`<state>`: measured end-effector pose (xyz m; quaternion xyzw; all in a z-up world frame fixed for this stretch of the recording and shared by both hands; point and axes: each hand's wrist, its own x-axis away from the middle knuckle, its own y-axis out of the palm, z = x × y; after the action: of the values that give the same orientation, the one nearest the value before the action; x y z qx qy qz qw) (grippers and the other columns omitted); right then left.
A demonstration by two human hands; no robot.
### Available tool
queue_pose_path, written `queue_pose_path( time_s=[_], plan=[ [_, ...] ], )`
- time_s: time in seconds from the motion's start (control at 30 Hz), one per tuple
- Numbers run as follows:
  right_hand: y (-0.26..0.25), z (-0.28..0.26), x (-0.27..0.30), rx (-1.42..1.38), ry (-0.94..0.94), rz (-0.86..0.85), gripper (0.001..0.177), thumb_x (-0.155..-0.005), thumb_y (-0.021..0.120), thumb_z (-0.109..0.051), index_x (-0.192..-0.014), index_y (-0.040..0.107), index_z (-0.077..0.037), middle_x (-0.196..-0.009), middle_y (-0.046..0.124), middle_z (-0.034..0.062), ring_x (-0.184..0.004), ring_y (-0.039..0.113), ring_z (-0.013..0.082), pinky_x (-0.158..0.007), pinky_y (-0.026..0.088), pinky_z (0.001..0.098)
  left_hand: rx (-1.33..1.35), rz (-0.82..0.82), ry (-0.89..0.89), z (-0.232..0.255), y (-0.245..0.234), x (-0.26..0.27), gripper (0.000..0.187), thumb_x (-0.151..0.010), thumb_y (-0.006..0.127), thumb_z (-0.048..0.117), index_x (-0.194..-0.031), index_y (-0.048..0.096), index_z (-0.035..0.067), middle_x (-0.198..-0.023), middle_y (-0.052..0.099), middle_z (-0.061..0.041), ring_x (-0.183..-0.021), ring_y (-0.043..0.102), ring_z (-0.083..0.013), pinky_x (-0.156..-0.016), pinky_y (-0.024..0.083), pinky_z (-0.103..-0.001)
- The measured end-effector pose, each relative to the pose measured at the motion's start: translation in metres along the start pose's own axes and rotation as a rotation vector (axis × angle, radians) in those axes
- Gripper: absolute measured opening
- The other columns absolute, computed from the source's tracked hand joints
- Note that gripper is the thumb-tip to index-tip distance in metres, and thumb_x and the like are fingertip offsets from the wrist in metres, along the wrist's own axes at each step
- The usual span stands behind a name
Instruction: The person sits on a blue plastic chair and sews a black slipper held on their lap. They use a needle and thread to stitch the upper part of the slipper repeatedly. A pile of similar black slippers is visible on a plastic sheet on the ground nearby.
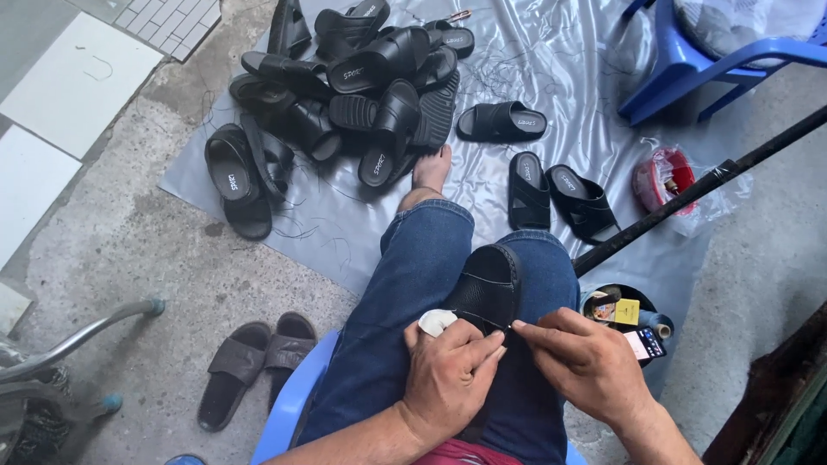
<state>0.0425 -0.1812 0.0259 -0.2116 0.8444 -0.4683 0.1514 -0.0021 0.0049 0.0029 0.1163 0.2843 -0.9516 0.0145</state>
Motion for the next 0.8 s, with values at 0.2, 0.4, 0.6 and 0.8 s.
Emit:
queue_pose_path(
  time_s=[0.2, 0.4, 0.6, 0.8],
  plan=[
    [0.004, -0.001, -0.002, 0.068, -0.066, 0.050, 0.028, -0.076, 0.061, -0.014, -0.101, 0.065, -0.026, -0.081, 0.061, -0.0084, -0.060, 0.060, 0.0091, -0.043, 0.044, 0.0255, -0.014, 0.005, 0.014, -0.002, 0.002, 0.000, 0.012, -0.079, 0.065, 0.019, -0.089, 0.071, 0.018, -0.072, 0.055, 0.009, -0.068, 0.056, -0.0130, -0.076, 0.027, -0.043],
    [0.007, -0.011, -0.006, 0.188, -0.110, 0.109, 0.015, -0.077, 0.062, -0.015, -0.092, 0.063, -0.019, -0.079, 0.059, -0.0059, -0.058, 0.060, 0.0147, -0.042, 0.046, 0.0302, -0.042, 0.027, 0.056, -0.002, 0.004, -0.001, 0.011, -0.079, 0.066, 0.018, -0.089, 0.070, 0.018, -0.071, 0.054, 0.009, -0.067, 0.055, -0.0129, -0.077, 0.028, -0.043],
    [0.004, -0.016, -0.008, 0.255, -0.030, 0.105, 0.013, -0.076, 0.062, -0.022, -0.089, 0.064, -0.021, -0.079, 0.060, -0.0078, -0.061, 0.063, 0.0153, -0.042, 0.047, 0.0327, -0.125, 0.011, 0.131, -0.003, -0.006, -0.006, 0.010, -0.079, 0.065, 0.021, -0.088, 0.070, 0.019, -0.071, 0.054, 0.007, -0.066, 0.054, -0.0168, -0.073, 0.030, -0.044],
    [-0.001, -0.022, 0.000, 0.144, 0.012, 0.022, 0.015, -0.078, 0.060, -0.024, -0.093, 0.063, -0.021, -0.086, 0.063, -0.0047, -0.067, 0.065, 0.0181, -0.049, 0.050, 0.0345, -0.381, -0.195, 0.186, 0.001, -0.036, -0.008, 0.014, -0.081, 0.057, 0.028, -0.088, 0.067, 0.022, -0.079, 0.053, 0.001, -0.064, 0.051, -0.0276, -0.078, 0.031, -0.047]
  ],
)
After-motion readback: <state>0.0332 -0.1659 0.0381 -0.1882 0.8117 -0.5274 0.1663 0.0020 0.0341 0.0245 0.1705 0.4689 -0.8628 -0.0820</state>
